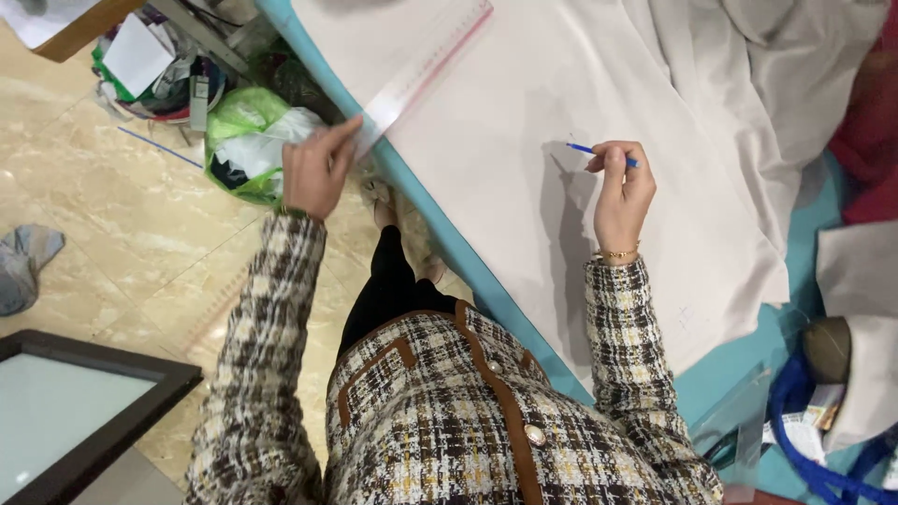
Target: The person measures and marks a large piece of light-colored fabric on a table using a ruler and a blue pen. They then use a pair of scissors to cut the fabric along the marked lines, creating a pattern piece.
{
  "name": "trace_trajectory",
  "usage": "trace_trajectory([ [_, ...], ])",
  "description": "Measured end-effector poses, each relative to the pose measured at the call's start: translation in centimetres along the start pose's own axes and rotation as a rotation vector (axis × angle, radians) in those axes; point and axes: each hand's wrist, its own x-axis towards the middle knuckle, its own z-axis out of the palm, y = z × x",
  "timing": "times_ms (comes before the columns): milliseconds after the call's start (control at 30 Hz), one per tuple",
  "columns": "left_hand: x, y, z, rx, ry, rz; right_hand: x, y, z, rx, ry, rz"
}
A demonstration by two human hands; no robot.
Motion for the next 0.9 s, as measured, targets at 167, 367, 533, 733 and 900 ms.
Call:
trace_trajectory([
  [167, 3.9, -1.8, -1.0, -0.011, 0.047, 0.043, 1.4, -1.8, 2.4, 0.036, -0.049, 0.033],
  [367, 5.5, -2.2, -1.0, -0.09, 0.015, -0.025, 3.2, -2.8, 5.2, 0.066, -0.103, 0.086],
  [533, 5.8, -2.3, -1.0, -0.08, -0.047, -0.086, 4.6, -3.0, 7.4, 0.077, -0.138, 0.093],
  [733, 5.8, -1.6, -1.6, -0.147, -0.075, -0.146, 6.1, -3.1, 9.7, 0.08, -0.168, 0.089],
  [900, 5.8, -1.6, -2.0, -0.135, -0.068, -0.075, 8.4, -2.1, 10.9, 0.144, -0.206, 0.04],
])
